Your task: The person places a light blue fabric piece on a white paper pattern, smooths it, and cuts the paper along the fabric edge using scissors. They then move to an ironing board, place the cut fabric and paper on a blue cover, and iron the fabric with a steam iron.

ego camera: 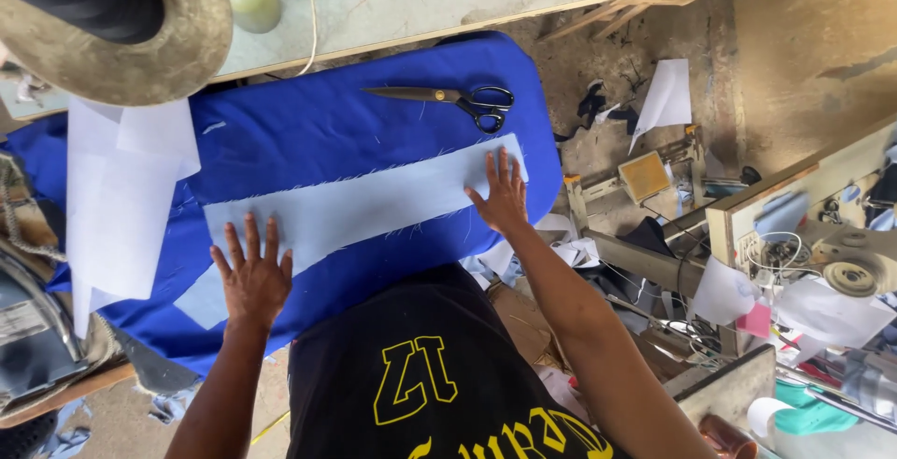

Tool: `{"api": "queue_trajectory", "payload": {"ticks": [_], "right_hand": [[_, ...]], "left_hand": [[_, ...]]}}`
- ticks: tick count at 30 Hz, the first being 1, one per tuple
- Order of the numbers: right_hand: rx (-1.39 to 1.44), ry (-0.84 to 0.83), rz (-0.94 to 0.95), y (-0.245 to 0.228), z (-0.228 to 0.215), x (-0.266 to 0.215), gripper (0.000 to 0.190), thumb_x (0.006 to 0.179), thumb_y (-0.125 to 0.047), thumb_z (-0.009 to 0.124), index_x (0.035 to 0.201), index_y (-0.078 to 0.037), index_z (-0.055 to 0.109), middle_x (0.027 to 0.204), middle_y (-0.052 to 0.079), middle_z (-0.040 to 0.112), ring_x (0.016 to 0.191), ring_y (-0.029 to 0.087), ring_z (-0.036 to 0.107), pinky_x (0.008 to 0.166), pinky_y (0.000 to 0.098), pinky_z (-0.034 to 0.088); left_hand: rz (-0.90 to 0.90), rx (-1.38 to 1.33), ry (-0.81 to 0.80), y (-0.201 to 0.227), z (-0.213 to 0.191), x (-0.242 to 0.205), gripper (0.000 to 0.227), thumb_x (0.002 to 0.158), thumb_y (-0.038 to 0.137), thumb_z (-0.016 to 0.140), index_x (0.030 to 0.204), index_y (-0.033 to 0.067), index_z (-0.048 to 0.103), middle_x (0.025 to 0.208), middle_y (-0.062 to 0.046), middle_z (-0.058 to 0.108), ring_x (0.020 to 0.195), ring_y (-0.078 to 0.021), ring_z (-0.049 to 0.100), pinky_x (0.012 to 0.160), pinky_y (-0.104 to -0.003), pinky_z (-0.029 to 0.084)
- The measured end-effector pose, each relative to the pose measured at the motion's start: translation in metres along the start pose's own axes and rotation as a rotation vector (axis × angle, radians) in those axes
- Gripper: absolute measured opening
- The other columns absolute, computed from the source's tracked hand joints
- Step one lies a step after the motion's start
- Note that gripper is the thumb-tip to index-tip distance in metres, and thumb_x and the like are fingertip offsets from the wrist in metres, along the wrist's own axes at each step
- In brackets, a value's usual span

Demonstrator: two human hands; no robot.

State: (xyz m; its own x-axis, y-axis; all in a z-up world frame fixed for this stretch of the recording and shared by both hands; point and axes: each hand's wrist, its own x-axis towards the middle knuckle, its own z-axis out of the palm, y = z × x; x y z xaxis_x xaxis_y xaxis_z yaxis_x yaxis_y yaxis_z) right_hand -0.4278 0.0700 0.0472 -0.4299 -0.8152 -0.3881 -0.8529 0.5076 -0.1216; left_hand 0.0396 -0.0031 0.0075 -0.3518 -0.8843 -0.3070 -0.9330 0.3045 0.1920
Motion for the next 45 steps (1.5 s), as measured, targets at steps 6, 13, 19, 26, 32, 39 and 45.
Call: {"api": "queue_trajectory", "payload": {"ticks": [6, 13, 19, 26, 32, 39, 45], "right_hand": [[-0.014, 0.037, -0.047, 0.01, 0.002, 0.003, 0.091, 0.104, -0.067, 0.052, 0.173, -0.017, 0.023, 0.179, 0.017, 0.012, 0.159, 0.052, 0.019, 0.121, 0.0697, 0.033], [0.037, 0.012, 0.007, 0.013, 0.004, 0.004, 0.093, 0.102, -0.073, 0.049, 0.174, -0.02, 0.021, 0.18, 0.014, 0.008, 0.16, 0.049, 0.014, 0.119, 0.0737, 0.031], [0.196, 0.047, -0.007, -0.014, -0.009, -0.016, 0.095, 0.102, -0.069, 0.056, 0.173, -0.016, 0.023, 0.179, 0.015, 0.011, 0.162, 0.047, 0.011, 0.12, 0.0736, 0.029], [0.269, 0.028, -0.165, -0.065, -0.01, -0.034, 0.088, 0.103, -0.058, 0.06, 0.169, -0.007, 0.03, 0.176, 0.022, 0.02, 0.16, 0.049, 0.019, 0.118, 0.0763, 0.032], [0.432, -0.04, -0.354, -0.092, -0.009, -0.053, 0.086, 0.102, -0.051, 0.061, 0.167, -0.009, 0.026, 0.174, 0.016, 0.029, 0.163, 0.037, 0.02, 0.129, 0.0539, 0.022], [1.435, -0.977, -0.506, -0.214, -0.047, -0.097, 0.101, 0.097, -0.081, 0.044, 0.166, -0.006, 0.036, 0.161, 0.027, 0.048, 0.15, 0.044, 0.044, 0.117, 0.0629, 0.041], [2.054, -1.081, -0.287, -0.2, 0.0, -0.063, 0.113, 0.082, -0.097, 0.04, 0.162, -0.017, 0.044, 0.149, 0.015, 0.062, 0.132, 0.037, 0.062, 0.115, 0.0592, 0.049]], "left_hand": [[0.04, 0.034, 0.059, -0.02, -0.004, -0.056, 0.065, 0.108, 0.046, 0.04, 0.168, 0.0193, 0.039, 0.179, -0.014, 0.027, 0.163, -0.0468, 0.023, 0.126, -0.07, 0.026], [-0.063, 0.006, 0.563, -0.075, -0.001, -0.058, 0.049, 0.101, 0.035, 0.062, 0.142, 0.0081, 0.068, 0.139, -0.013, 0.068, 0.124, -0.0337, 0.067, 0.095, -0.045, 0.055], [-0.453, -0.209, 0.839, -0.133, -0.044, -0.023, 0.052, 0.1, 0.034, 0.08, 0.132, -0.0029, 0.062, 0.126, -0.02, 0.053, 0.112, -0.043, 0.054, 0.083, -0.056, 0.052], [-0.754, -0.3, 0.421, -0.181, 0.001, 0.038, 0.056, 0.093, 0.068, 0.081, 0.096, 0.0135, 0.072, 0.104, -0.015, 0.07, 0.108, -0.0476, 0.062, 0.077, -0.067, 0.048], [-0.332, -0.876, 0.658, -0.079, -0.186, -0.042, 0.033, 0.117, 0.025, 0.074, 0.095, 0.0057, 0.058, 0.085, -0.006, 0.055, 0.08, -0.0188, 0.048, 0.067, -0.038, 0.036], [-0.367, -1.873, 0.487, 0.074, -0.227, -0.097, 0.021, 0.094, 0.007, 0.076, 0.114, 0.005, 0.07, 0.103, -0.015, 0.078, 0.092, -0.0233, 0.077, 0.089, -0.04, 0.065], [-0.278, -1.601, -0.121, 0.113, -0.206, -0.111, 0.034, 0.082, 0.017, 0.09, 0.107, -0.0034, 0.078, 0.092, -0.022, 0.083, 0.086, -0.0278, 0.076, 0.078, -0.046, 0.062]]}}
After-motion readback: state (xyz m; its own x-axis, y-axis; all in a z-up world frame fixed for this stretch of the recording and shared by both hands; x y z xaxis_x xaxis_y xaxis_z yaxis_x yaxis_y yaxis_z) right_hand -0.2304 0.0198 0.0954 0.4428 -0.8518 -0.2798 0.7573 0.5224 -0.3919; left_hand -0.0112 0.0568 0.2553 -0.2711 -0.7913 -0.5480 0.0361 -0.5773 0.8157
